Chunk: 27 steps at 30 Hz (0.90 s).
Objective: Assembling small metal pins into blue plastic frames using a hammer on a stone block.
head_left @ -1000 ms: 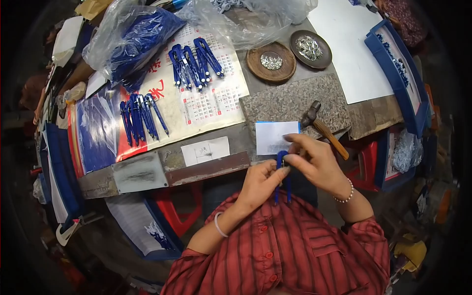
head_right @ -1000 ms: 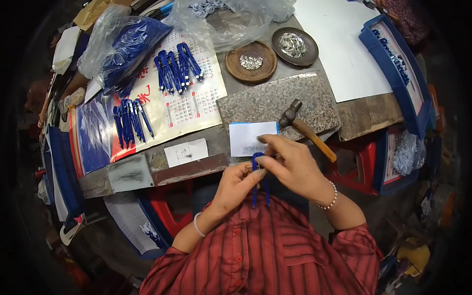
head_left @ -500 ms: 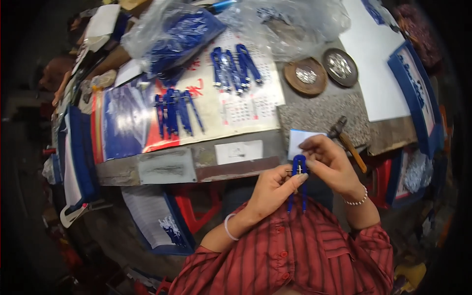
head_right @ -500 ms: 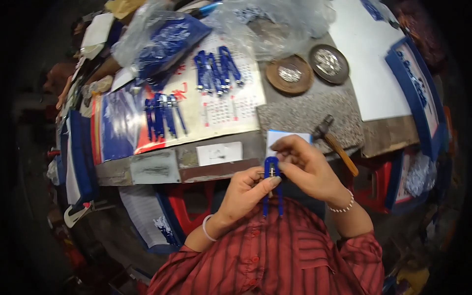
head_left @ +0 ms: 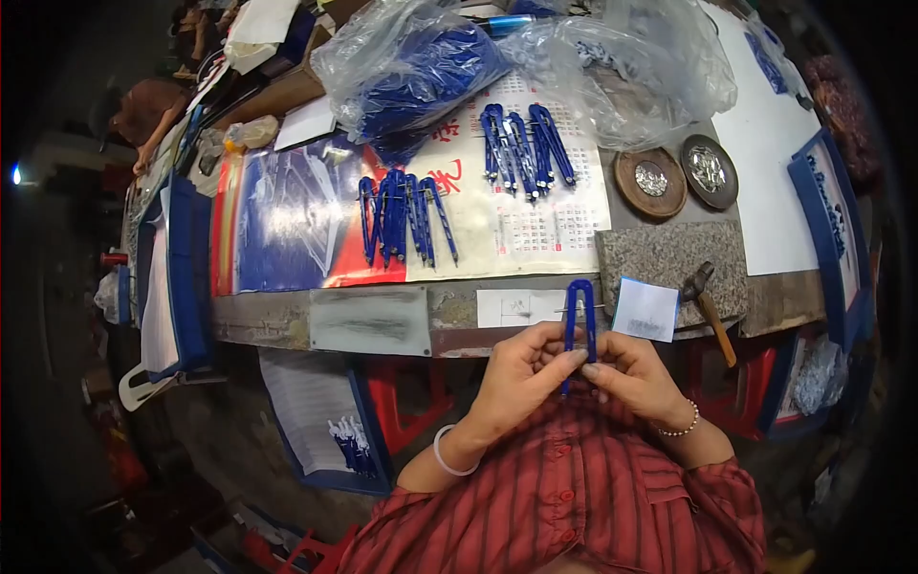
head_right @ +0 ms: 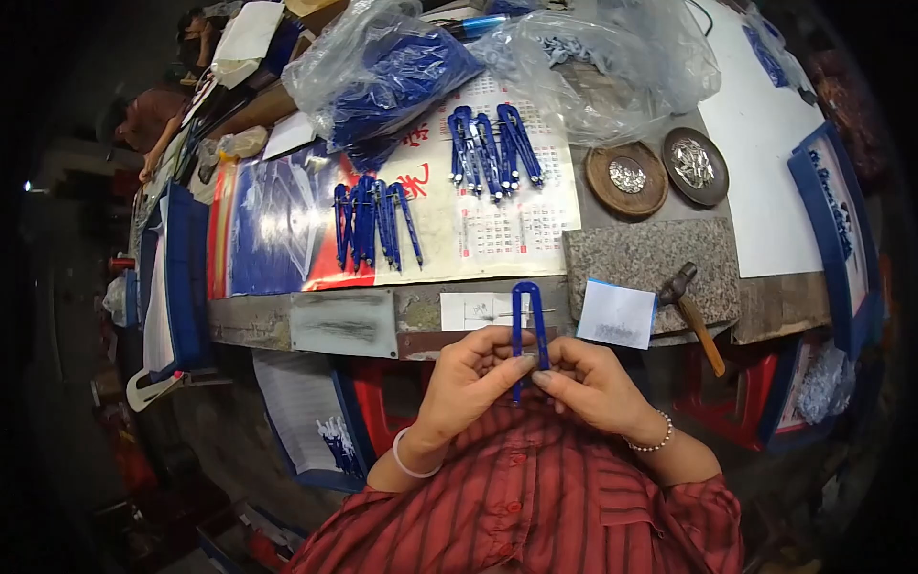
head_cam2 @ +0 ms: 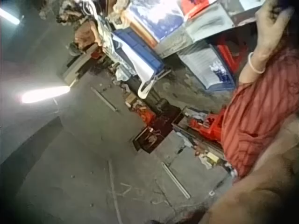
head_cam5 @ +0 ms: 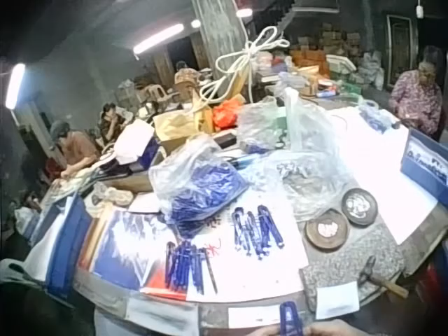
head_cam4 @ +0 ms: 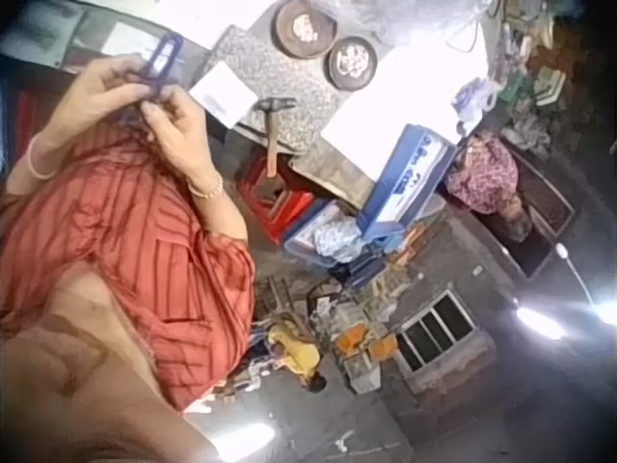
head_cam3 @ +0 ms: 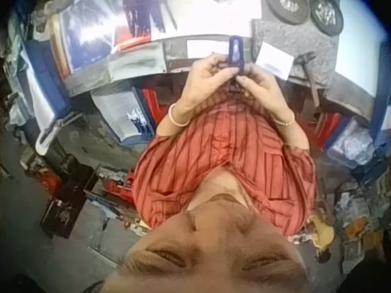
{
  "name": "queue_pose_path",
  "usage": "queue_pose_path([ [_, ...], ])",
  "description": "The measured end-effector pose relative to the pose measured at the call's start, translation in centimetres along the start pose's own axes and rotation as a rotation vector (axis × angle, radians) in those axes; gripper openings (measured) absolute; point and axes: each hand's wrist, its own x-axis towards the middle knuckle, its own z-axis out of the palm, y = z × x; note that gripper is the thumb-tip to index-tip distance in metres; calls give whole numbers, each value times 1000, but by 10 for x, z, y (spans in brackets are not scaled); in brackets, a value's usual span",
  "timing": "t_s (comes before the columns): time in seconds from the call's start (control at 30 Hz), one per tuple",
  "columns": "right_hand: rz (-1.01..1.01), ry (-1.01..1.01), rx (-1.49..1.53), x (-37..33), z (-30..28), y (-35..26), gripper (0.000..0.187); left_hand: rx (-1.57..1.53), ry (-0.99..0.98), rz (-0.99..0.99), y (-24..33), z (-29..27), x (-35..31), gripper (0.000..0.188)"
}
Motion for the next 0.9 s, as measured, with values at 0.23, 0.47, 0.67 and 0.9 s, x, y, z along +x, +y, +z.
queue_pose_path([
  [0.23, 24, -31, -37, 11, 9, -3, 16, -51, 24, -58, 1, -15, -4, 24],
  [0.47, -9, 12, -55, 21, 18, -4, 17, 14, 62, -18, -1, -28, 0, 19],
  [0.67, -63, 3, -204, 36, 22, 1, 19, 94, 101, 68, 3, -38, 3, 17],
  [0.9, -238, -23, -221, 31, 33, -48, 19, 273, 222, 80, 26, -77, 11, 17],
])
